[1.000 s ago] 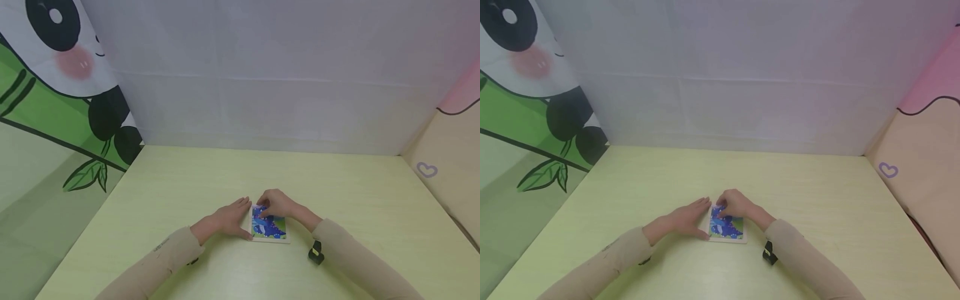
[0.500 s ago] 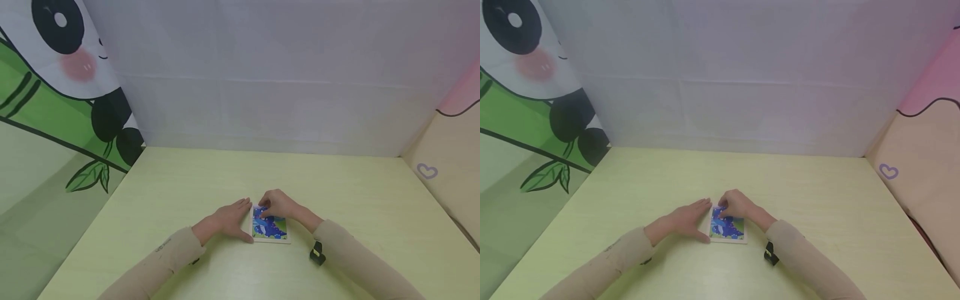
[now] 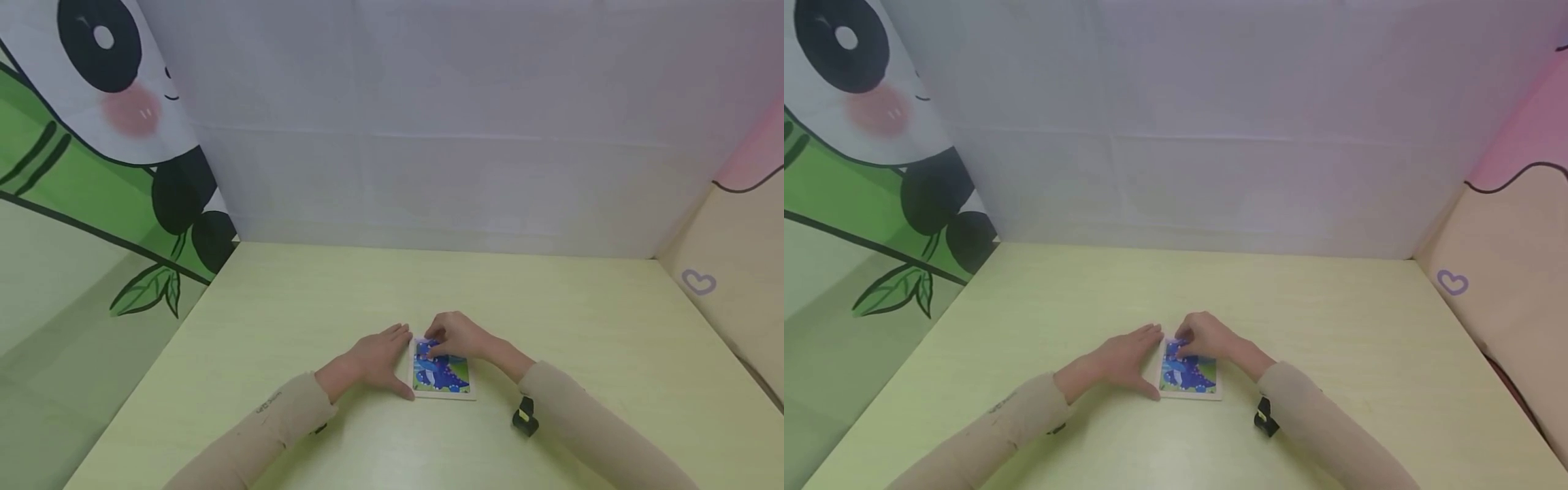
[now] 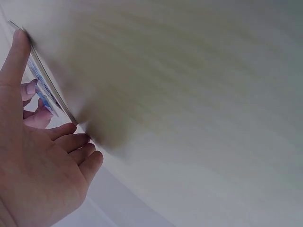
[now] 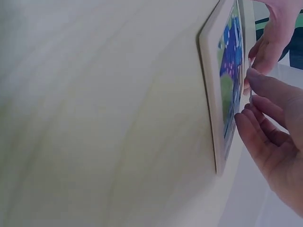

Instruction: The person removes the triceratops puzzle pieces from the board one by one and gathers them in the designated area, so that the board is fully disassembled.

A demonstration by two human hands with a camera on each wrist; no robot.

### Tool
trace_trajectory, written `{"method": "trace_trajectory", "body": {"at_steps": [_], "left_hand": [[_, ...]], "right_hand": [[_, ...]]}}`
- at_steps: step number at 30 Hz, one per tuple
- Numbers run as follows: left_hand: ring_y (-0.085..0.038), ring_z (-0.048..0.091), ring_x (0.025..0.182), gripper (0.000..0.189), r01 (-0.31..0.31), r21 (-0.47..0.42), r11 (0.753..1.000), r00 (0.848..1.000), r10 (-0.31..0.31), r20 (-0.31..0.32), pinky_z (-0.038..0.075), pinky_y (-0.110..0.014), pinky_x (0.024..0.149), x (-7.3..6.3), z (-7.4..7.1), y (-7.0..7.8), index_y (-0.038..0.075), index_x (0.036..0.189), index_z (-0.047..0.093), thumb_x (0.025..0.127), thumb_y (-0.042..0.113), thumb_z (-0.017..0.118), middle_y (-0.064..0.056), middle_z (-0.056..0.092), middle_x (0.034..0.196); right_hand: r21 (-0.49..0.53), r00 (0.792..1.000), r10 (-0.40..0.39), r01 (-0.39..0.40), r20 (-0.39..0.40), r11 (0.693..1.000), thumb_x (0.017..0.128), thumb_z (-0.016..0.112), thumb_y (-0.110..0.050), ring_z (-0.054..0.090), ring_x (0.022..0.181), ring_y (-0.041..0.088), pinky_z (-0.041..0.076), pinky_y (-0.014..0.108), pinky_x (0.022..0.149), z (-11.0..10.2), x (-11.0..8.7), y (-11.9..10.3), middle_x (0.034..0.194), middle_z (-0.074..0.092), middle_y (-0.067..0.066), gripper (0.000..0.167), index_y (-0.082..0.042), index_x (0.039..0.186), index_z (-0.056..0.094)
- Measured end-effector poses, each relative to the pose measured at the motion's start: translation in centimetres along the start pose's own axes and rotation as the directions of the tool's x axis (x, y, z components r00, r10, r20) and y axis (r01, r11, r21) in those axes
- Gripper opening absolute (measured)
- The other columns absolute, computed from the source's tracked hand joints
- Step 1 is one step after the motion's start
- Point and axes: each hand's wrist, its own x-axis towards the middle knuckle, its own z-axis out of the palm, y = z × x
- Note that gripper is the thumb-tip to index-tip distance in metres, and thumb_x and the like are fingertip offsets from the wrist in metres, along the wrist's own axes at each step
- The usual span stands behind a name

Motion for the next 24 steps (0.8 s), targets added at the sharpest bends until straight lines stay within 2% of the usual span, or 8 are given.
{"method": "trace_trajectory", "body": {"at_steps": [3, 10, 17, 24], "left_hand": [[-0.026, 0.017, 0.137, 0.112, 0.000, 0.003, 1.000, 1.000, 0.000, -0.005, 0.028, -0.041, 0.107, 0.0, -0.1, 0.0, 0.006, 0.143, 0.024, 0.061, 0.072, 0.063, -0.012, 0.021, 0.149], [-0.027, 0.017, 0.137, 0.113, 0.018, 0.000, 1.000, 1.000, -0.018, -0.004, 0.027, -0.040, 0.108, -0.2, -0.3, 0.1, 0.004, 0.142, 0.025, 0.060, 0.072, 0.064, -0.013, 0.021, 0.149], [-0.027, 0.017, 0.137, 0.115, 0.010, -0.010, 1.000, 1.000, -0.010, -0.003, 0.023, -0.039, 0.109, -0.3, -0.3, -0.1, 0.004, 0.143, 0.024, 0.060, 0.071, 0.065, -0.013, 0.019, 0.149], [-0.026, 0.018, 0.137, 0.115, -0.002, -0.038, 0.999, 1.000, 0.002, -0.021, 0.023, -0.040, 0.109, -0.2, 0.1, -0.5, 0.005, 0.143, 0.024, 0.059, 0.072, 0.065, -0.012, 0.020, 0.149]], "right_hand": [[-0.005, 1.000, 0.008, -0.008, 0.002, 1.000, 0.074, 0.075, -0.020, 0.057, 0.074, 0.010, 0.049, 0.018, 0.064, -0.7, -0.5, -0.1, 0.085, 0.062, 0.001, 0.028, -0.003, 0.095, 0.069], [-0.027, 0.996, 0.089, -0.089, -0.029, 0.996, 0.075, 0.073, -0.019, 0.056, 0.080, 0.014, 0.048, 0.023, 0.067, -2.6, -2.0, 0.7, 0.089, 0.063, 0.000, 0.025, -0.006, 0.097, 0.070], [-0.067, 0.994, 0.063, -0.069, -0.086, 0.995, 0.077, 0.072, -0.015, 0.057, 0.078, 0.017, 0.049, 0.025, 0.066, -3.9, -3.9, 3.1, 0.090, 0.064, 0.003, 0.026, -0.002, 0.099, 0.069], [-0.057, 0.986, 0.123, -0.130, -0.113, 0.990, 0.077, 0.072, -0.013, 0.058, 0.078, 0.019, 0.050, 0.028, 0.066, -4.7, -6.0, 5.4, 0.090, 0.064, 0.006, 0.026, 0.001, 0.099, 0.068]]}}
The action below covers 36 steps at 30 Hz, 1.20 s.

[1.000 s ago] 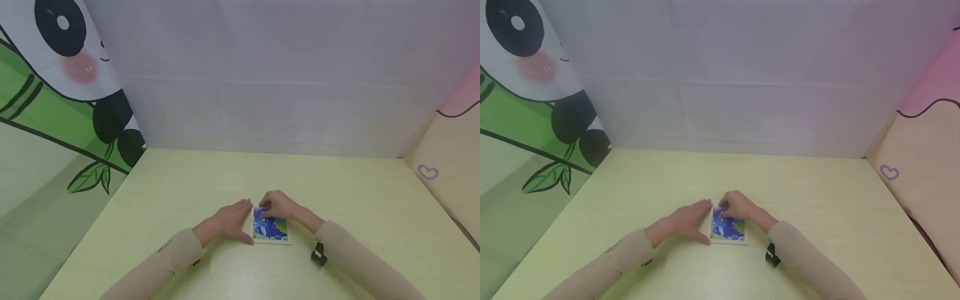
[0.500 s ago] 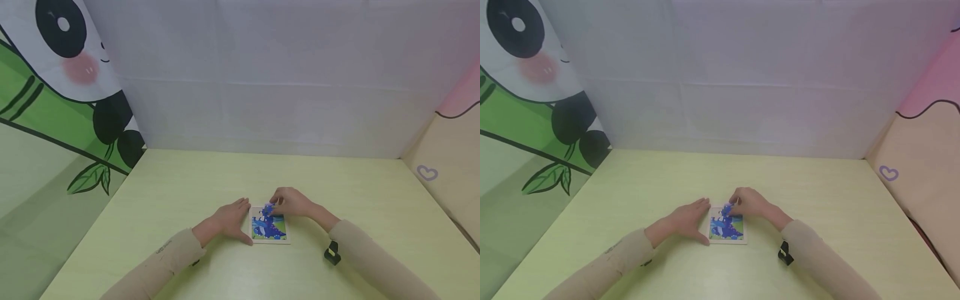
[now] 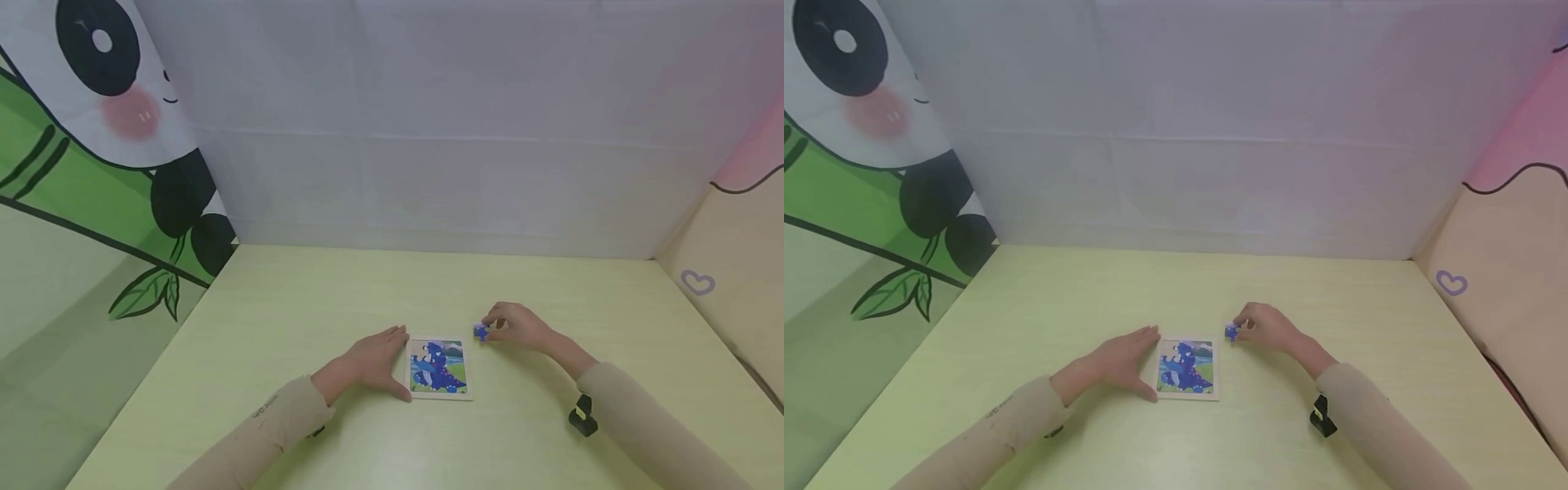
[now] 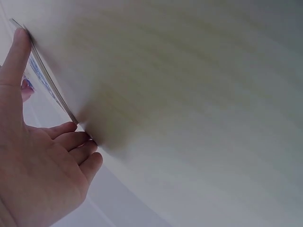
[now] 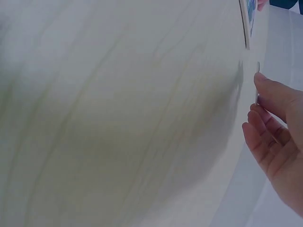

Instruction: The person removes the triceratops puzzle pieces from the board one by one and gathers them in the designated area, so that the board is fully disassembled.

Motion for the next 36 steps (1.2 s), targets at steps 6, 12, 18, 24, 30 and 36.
{"method": "trace_trajectory", "body": {"at_steps": [6, 12, 18, 24, 30, 36], "left_hand": [[-0.026, 0.019, 0.136, 0.114, -0.002, -0.022, 1.000, 1.000, 0.001, -0.007, 0.024, -0.040, 0.109, -0.1, -0.1, 0.0, 0.005, 0.142, 0.025, 0.059, 0.070, 0.066, -0.012, 0.021, 0.149], [-0.026, 0.019, 0.136, 0.114, 0.003, -0.021, 1.000, 1.000, -0.003, -0.003, 0.024, -0.040, 0.109, -0.1, 0.1, -0.1, 0.005, 0.142, 0.025, 0.059, 0.070, 0.066, -0.012, 0.021, 0.149], [-0.026, 0.019, 0.136, 0.114, 0.014, -0.032, 0.999, 1.000, -0.013, 0.004, 0.024, -0.040, 0.109, -0.1, 0.0, -0.1, 0.006, 0.143, 0.024, 0.059, 0.070, 0.067, -0.012, 0.020, 0.149], [-0.025, 0.017, 0.137, 0.115, 0.022, -0.052, 0.998, 1.000, -0.022, 0.005, 0.025, -0.041, 0.108, -0.1, 0.0, -0.1, 0.007, 0.143, 0.023, 0.058, 0.070, 0.067, -0.011, 0.019, 0.150], [-0.025, 0.017, 0.137, 0.115, 0.021, -0.056, 0.998, 1.000, -0.021, 0.000, 0.026, -0.041, 0.108, 0.0, 0.0, -0.2, 0.007, 0.143, 0.023, 0.058, 0.070, 0.068, -0.010, 0.019, 0.150], [-0.024, 0.016, 0.137, 0.115, 0.025, -0.052, 0.998, 1.000, -0.025, 0.013, 0.024, -0.040, 0.109, 0.1, 0.1, -0.2, 0.007, 0.144, 0.022, 0.058, 0.071, 0.066, -0.010, 0.018, 0.150]], "right_hand": [[0.022, 1.000, 0.015, -0.015, -0.015, 1.000, 0.077, 0.070, -0.011, 0.058, 0.076, 0.018, 0.049, 0.028, 0.065, -0.2, -1.0, 1.2, 0.091, 0.064, 0.009, 0.026, 0.004, 0.098, 0.067], [0.052, 0.999, 0.029, -0.026, -0.043, 0.998, 0.076, 0.071, -0.008, 0.057, 0.075, 0.016, 0.049, 0.024, 0.065, 0.3, -1.5, 2.2, 0.087, 0.063, 0.006, 0.023, 0.004, 0.096, 0.067], [0.081, 0.998, 0.028, -0.024, -0.050, 0.996, 0.074, 0.072, -0.006, 0.057, 0.077, 0.017, 0.050, 0.024, 0.066, 0.6, -1.6, 2.8, 0.086, 0.063, 0.005, 0.023, 0.004, 0.095, 0.068], [0.110, 0.995, 0.087, -0.082, -0.043, 0.991, 0.072, 0.074, -0.006, 0.057, 0.081, 0.019, 0.050, 0.028, 0.070, 0.8, -1.4, 3.5, 0.088, 0.063, 0.005, 0.025, 0.001, 0.095, 0.068], [0.164, 0.990, 0.137, -0.131, -0.020, 0.978, 0.073, 0.073, -0.007, 0.058, 0.086, 0.026, 0.052, 0.038, 0.075, 0.6, -1.5, 3.4, 0.093, 0.062, 0.010, 0.029, 0.003, 0.099, 0.065], [0.175, 0.987, 0.159, -0.157, 0.005, 0.972, 0.075, 0.073, -0.008, 0.056, 0.086, 0.023, 0.051, 0.033, 0.074, 0.0, -1.7, 3.0, 0.095, 0.061, 0.011, 0.032, 0.005, 0.102, 0.064]]}}
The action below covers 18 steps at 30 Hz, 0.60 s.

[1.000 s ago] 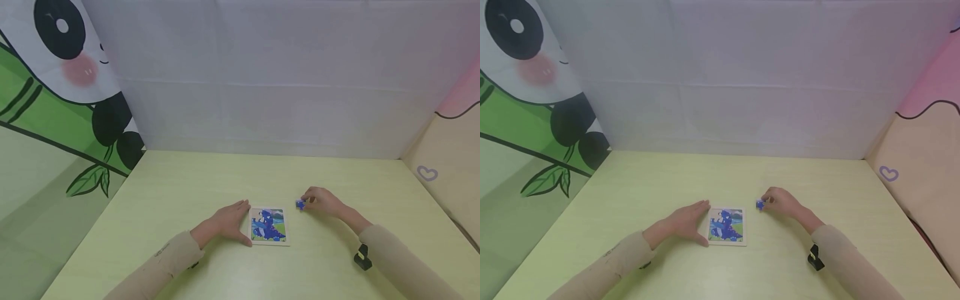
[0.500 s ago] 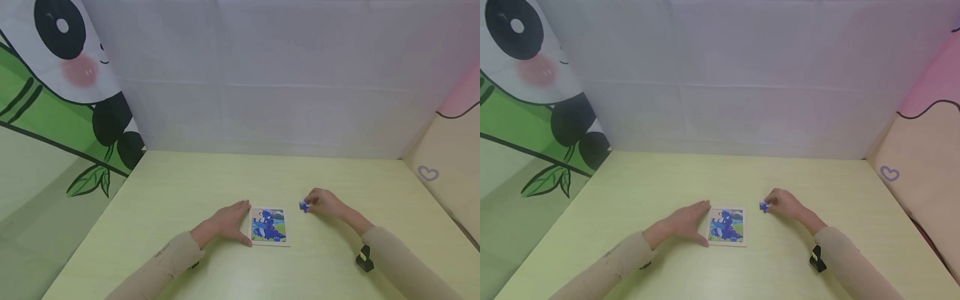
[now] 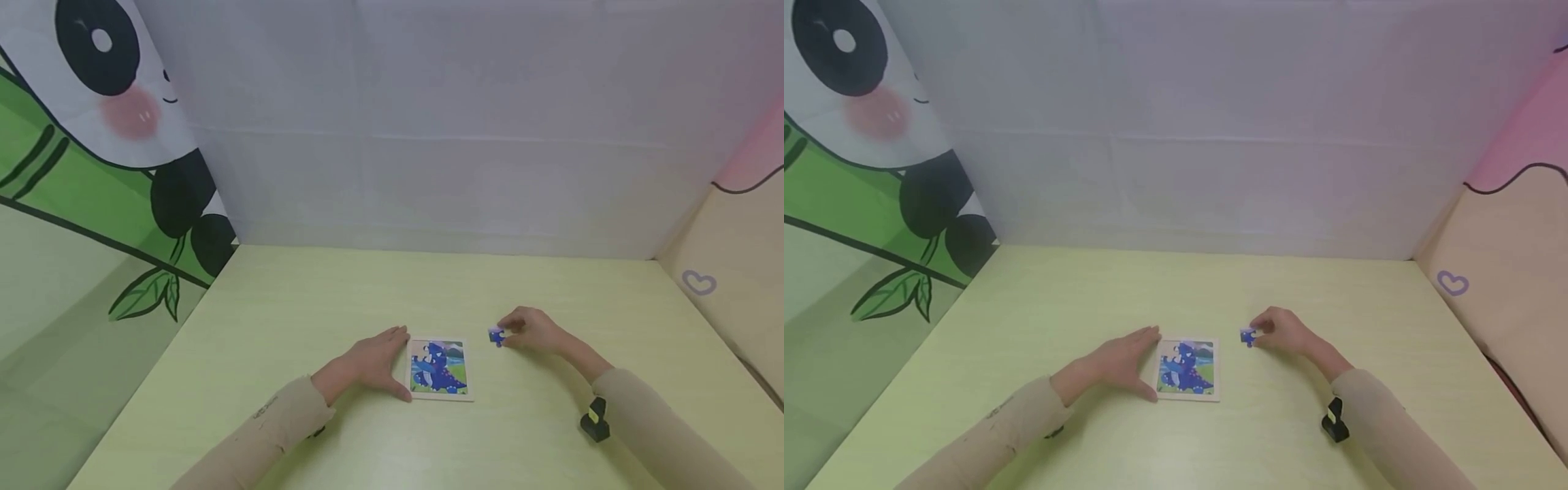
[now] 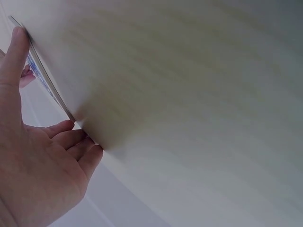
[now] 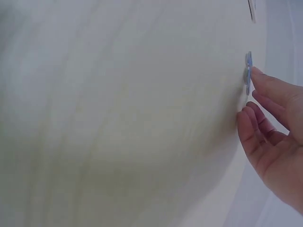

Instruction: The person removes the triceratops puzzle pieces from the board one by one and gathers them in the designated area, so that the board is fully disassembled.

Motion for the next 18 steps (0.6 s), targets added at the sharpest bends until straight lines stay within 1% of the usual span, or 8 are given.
{"method": "trace_trajectory", "body": {"at_steps": [5, 9, 13, 18], "left_hand": [[-0.024, 0.015, 0.137, 0.116, 0.000, -0.009, 1.000, 1.000, 0.000, 0.003, 0.023, -0.040, 0.109, 0.1, 0.0, -0.1, 0.007, 0.144, 0.022, 0.058, 0.070, 0.067, -0.010, 0.017, 0.150], [-0.024, 0.015, 0.137, 0.116, -0.002, -0.004, 1.000, 1.000, 0.002, 0.002, 0.023, -0.039, 0.109, 0.1, 0.0, 0.0, 0.007, 0.143, 0.022, 0.057, 0.070, 0.067, -0.010, 0.017, 0.150], [-0.025, 0.017, 0.137, 0.116, -0.002, -0.006, 1.000, 1.000, 0.002, -0.001, 0.023, -0.040, 0.109, 0.1, -0.1, 0.0, 0.006, 0.143, 0.023, 0.057, 0.070, 0.068, -0.011, 0.018, 0.150], [-0.025, 0.017, 0.137, 0.116, 0.001, -0.006, 1.000, 1.000, -0.001, 0.001, 0.023, -0.040, 0.109, 0.0, -0.1, 0.1, 0.006, 0.143, 0.023, 0.057, 0.069, 0.068, -0.011, 0.018, 0.150]], "right_hand": [[-0.022, 1.000, -0.010, 0.010, -0.009, 1.000, 0.076, 0.071, -0.005, 0.054, 0.079, 0.018, 0.047, 0.024, 0.063, -0.7, 0.1, -0.5, 0.091, 0.061, 0.010, 0.031, 0.005, 0.103, 0.064], [-0.043, 0.998, -0.060, 0.059, -0.026, 0.997, 0.077, 0.068, -0.003, 0.054, 0.078, 0.019, 0.045, 0.022, 0.059, -0.8, 0.2, -1.0, 0.089, 0.061, 0.011, 0.029, 0.006, 0.104, 0.063], [-0.047, 0.993, -0.107, 0.105, -0.042, 0.993, 0.079, 0.068, -0.004, 0.053, 0.077, 0.018, 0.045, 0.021, 0.059, -0.3, 0.4, -2.0, 0.087, 0.060, 0.011, 0.027, 0.006, 0.104, 0.063], [-0.006, 0.991, -0.131, 0.131, -0.016, 0.991, 0.080, 0.067, -0.006, 0.053, 0.075, 0.016, 0.046, 0.021, 0.055, 0.9, 0.8, -3.7, 0.088, 0.060, 0.011, 0.029, 0.007, 0.106, 0.062]]}}
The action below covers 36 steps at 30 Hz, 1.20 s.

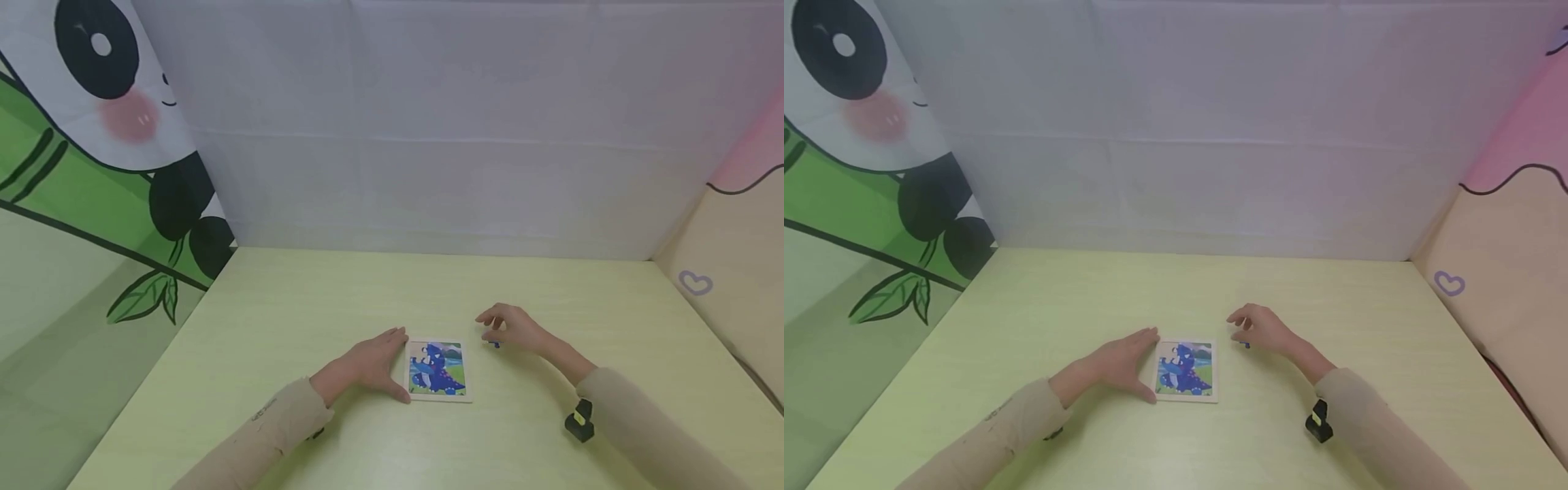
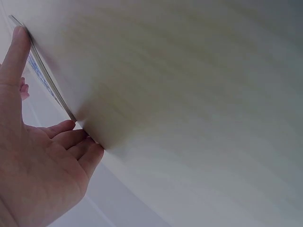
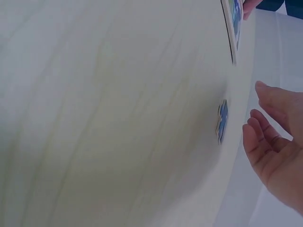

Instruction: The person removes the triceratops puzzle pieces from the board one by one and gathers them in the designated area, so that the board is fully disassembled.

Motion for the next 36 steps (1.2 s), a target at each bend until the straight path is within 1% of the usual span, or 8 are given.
{"method": "trace_trajectory", "body": {"at_steps": [5, 10, 14, 17, 20, 26, 32, 36], "left_hand": [[-0.025, 0.017, 0.137, 0.115, -0.002, -0.007, 1.000, 1.000, 0.002, 0.001, 0.023, -0.040, 0.109, 0.0, 0.0, -0.1, 0.007, 0.143, 0.023, 0.057, 0.069, 0.068, -0.011, 0.018, 0.150], [-0.025, 0.017, 0.137, 0.115, -0.006, -0.017, 1.000, 1.000, 0.006, 0.001, 0.024, -0.040, 0.109, 0.0, 0.0, 0.1, 0.006, 0.143, 0.023, 0.058, 0.068, 0.068, -0.011, 0.018, 0.150], [-0.025, 0.017, 0.137, 0.114, -0.007, -0.024, 1.000, 1.000, 0.007, 0.001, 0.025, -0.040, 0.109, -0.1, -0.1, 0.2, 0.006, 0.143, 0.023, 0.059, 0.068, 0.068, -0.011, 0.019, 0.150], [-0.025, 0.017, 0.137, 0.114, -0.012, -0.027, 1.000, 1.000, 0.012, 0.001, 0.025, -0.040, 0.109, -0.1, -0.2, 0.2, 0.005, 0.143, 0.023, 0.059, 0.068, 0.068, -0.012, 0.019, 0.149], [-0.025, 0.017, 0.137, 0.114, -0.012, -0.026, 1.000, 1.000, 0.012, 0.003, 0.024, -0.040, 0.109, -0.2, -0.2, 0.2, 0.005, 0.143, 0.022, 0.059, 0.068, 0.068, -0.012, 0.019, 0.149], [-0.026, 0.017, 0.137, 0.114, -0.014, -0.028, 0.999, 1.000, 0.014, -0.005, 0.025, -0.040, 0.108, -0.2, -0.2, 0.1, 0.005, 0.143, 0.023, 0.060, 0.067, 0.069, -0.012, 0.019, 0.149], [-0.026, 0.018, 0.137, 0.113, -0.014, -0.031, 0.999, 1.000, 0.014, -0.006, 0.026, -0.041, 0.108, -0.1, -0.2, 0.0, 0.005, 0.143, 0.023, 0.060, 0.066, 0.069, -0.012, 0.020, 0.149], [-0.026, 0.018, 0.137, 0.113, -0.017, -0.028, 0.999, 1.000, 0.017, -0.006, 0.026, -0.041, 0.108, 0.0, -0.1, 0.0, 0.005, 0.142, 0.023, 0.060, 0.066, 0.069, -0.013, 0.020, 0.149]], "right_hand": [[0.015, 1.000, 0.012, -0.013, 0.022, 1.000, 0.080, 0.068, -0.009, 0.052, 0.075, 0.015, 0.047, 0.021, 0.057, 1.5, 0.9, -1.3, 0.090, 0.061, 0.010, 0.032, 0.004, 0.108, 0.062], [0.023, 0.997, 0.054, -0.056, 0.059, 0.998, 0.079, 0.070, -0.010, 0.052, 0.077, 0.014, 0.047, 0.021, 0.062, 3.0, 1.4, -2.6, 0.091, 0.061, 0.006, 0.033, 0.001, 0.109, 0.063], [0.029, 0.993, 0.081, -0.084, 0.088, 0.996, 0.078, 0.071, -0.013, 0.050, 0.076, 0.013, 0.046, 0.022, 0.064, 4.4, 1.8, -3.1, 0.089, 0.059, 0.000, 0.033, -0.003, 0.109, 0.064], [0.031, 0.991, 0.077, -0.081, 0.105, 0.996, 0.078, 0.071, -0.014, 0.049, 0.074, 0.013, 0.046, 0.023, 0.064, 5.1, 2.0, -3.4, 0.088, 0.058, -0.002, 0.032, -0.005, 0.108, 0.064], [0.025, 0.991, 0.058, -0.061, 0.117, 0.998, 0.078, 0.071, -0.014, 0.048, 0.073, 0.013, 0.045, 0.022, 0.063, 5.3, 2.1, -3.8, 0.086, 0.057, -0.002, 0.030, -0.005, 0.106, 0.064], [-0.015, 0.994, 0.043, -0.042, 0.105, 0.999, 0.078, 0.071, -0.014, 0.046, 0.072, 0.012, 0.043, 0.021, 0.062, 5.5, 2.3, -4.0, 0.083, 0.054, -0.002, 0.028, -0.006, 0.104, 0.064], [-0.017, 0.992, 0.074, -0.073, 0.107, 0.997, 0.078, 0.072, -0.014, 0.047, 0.072, 0.012, 0.044, 0.021, 0.063, 5.6, 2.4, -4.1, 0.083, 0.054, -0.002, 0.028, -0.006, 0.104, 0.064], [0.012, 0.988, 0.099, -0.101, 0.118, 0.995, 0.076, 0.073, -0.012, 0.050, 0.074, 0.013, 0.046, 0.023, 0.066, 5.6, 2.8, -4.2, 0.084, 0.056, -0.001, 0.027, -0.005, 0.100, 0.064]]}}
